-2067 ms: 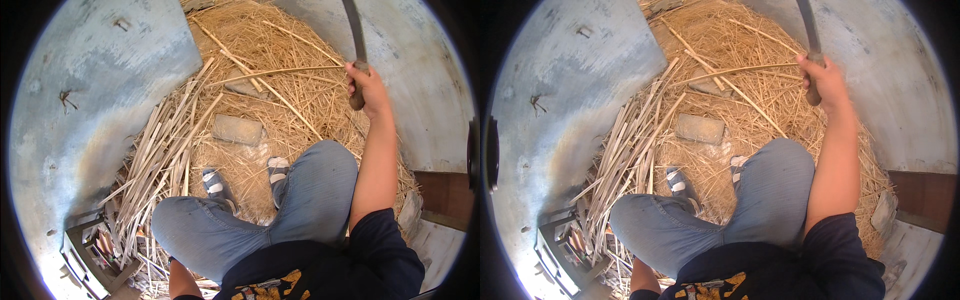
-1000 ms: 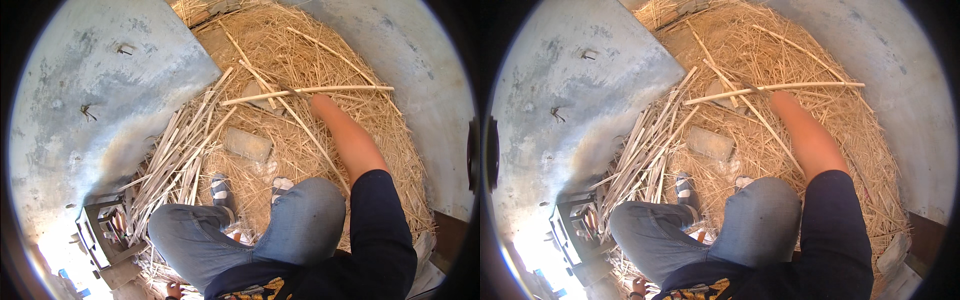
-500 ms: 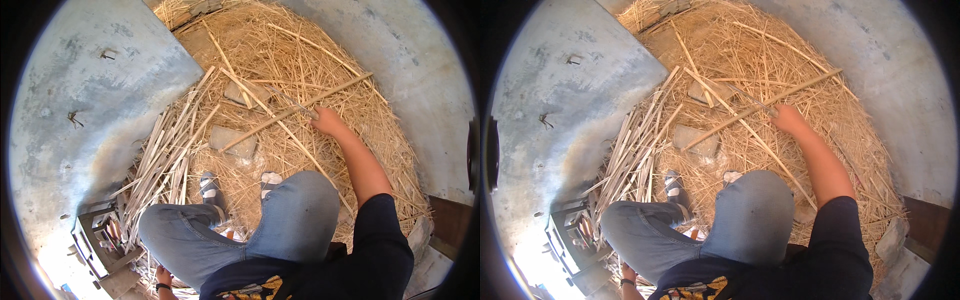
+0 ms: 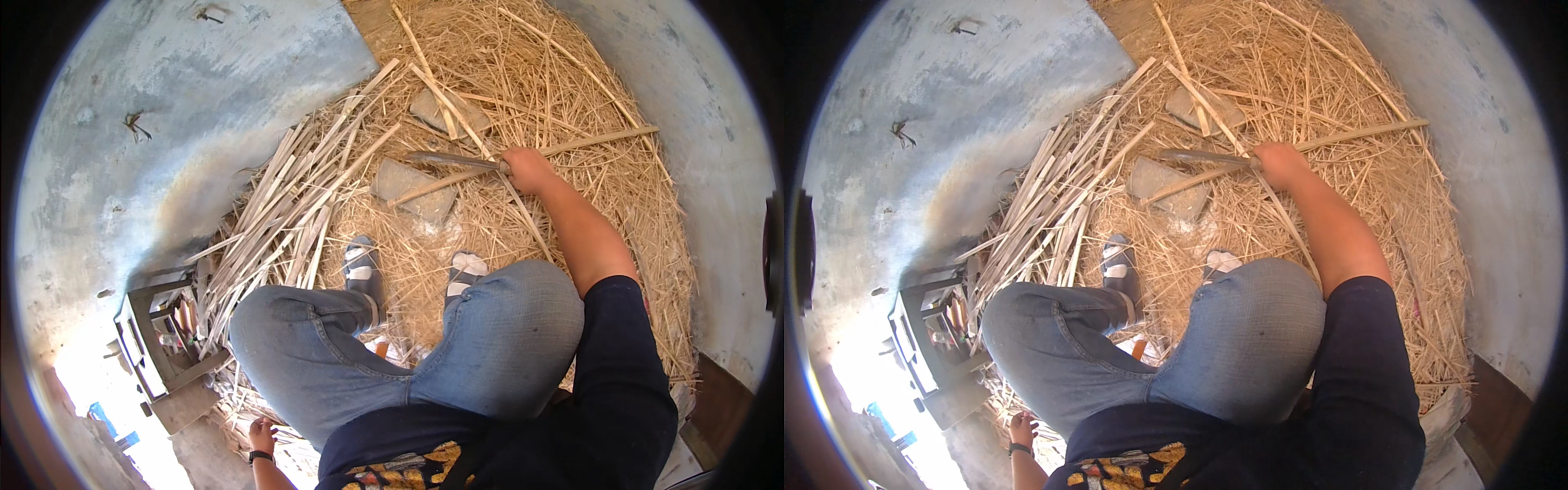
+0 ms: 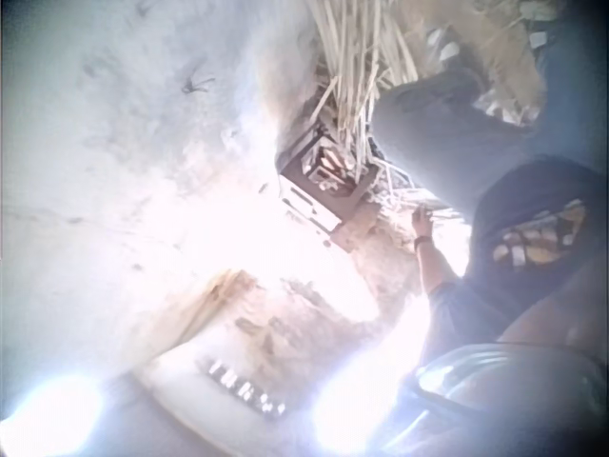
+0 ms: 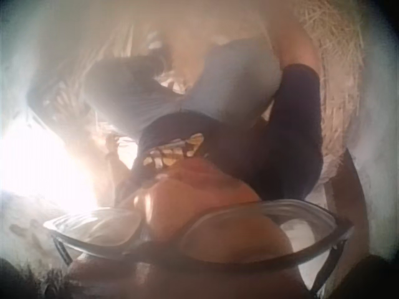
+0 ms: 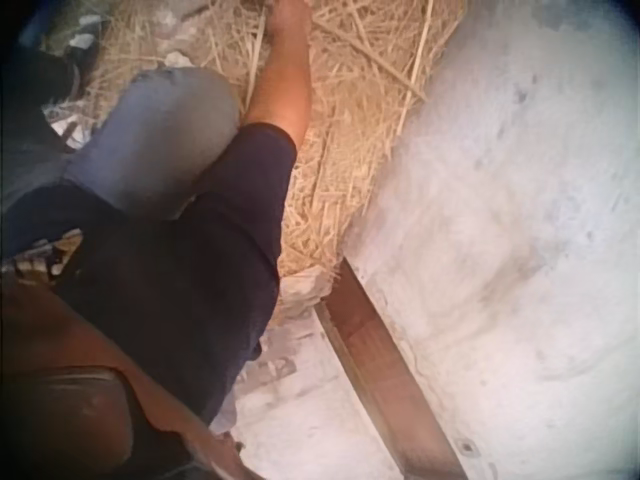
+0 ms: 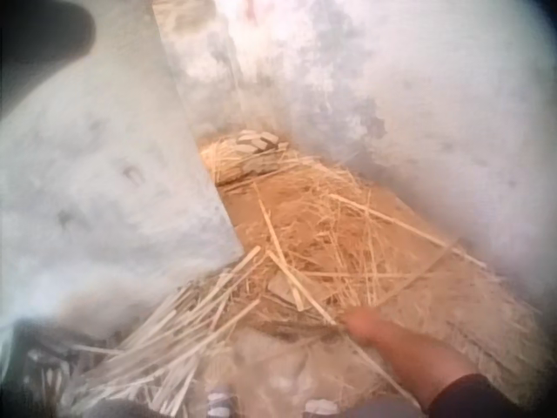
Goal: The person sits on a straw-covered floor and uses a machete to split long bamboo poles into thin strips. They hold the bamboo against a concrete block and repeatedly strike it with the blade to separate the fibers, accumulating a pile of strips.
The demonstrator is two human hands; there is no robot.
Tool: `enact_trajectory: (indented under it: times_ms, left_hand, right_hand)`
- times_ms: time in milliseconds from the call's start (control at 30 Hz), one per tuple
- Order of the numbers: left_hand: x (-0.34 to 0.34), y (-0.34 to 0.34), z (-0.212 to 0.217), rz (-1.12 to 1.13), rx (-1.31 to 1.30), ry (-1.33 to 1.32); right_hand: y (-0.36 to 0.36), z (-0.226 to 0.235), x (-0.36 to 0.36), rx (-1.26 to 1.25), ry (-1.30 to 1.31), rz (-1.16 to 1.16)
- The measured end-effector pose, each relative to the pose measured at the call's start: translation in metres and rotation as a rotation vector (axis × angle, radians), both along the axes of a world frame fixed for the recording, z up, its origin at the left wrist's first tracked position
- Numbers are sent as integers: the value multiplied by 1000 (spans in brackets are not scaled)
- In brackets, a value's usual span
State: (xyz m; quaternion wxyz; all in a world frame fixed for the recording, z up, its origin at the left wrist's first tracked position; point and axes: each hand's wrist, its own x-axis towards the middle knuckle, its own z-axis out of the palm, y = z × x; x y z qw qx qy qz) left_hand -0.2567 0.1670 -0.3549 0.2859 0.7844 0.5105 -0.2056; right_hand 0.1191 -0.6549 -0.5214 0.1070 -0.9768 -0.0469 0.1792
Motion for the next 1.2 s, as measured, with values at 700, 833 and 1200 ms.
enact_trajectory:
  times_ms: [700,833,1200]
  left_hand:
    - [143,-69,-25,-253,-140,-665]
    - [212,-103,21,-341,-231,-950]
    - [358,-353,271,-894,-744,-1613]
  right_hand:
    - [40,268,48,373,-477,-169]
    - [73,335,31,681,-522,-148]
    - [135,338,-13,1046,-293,-172]
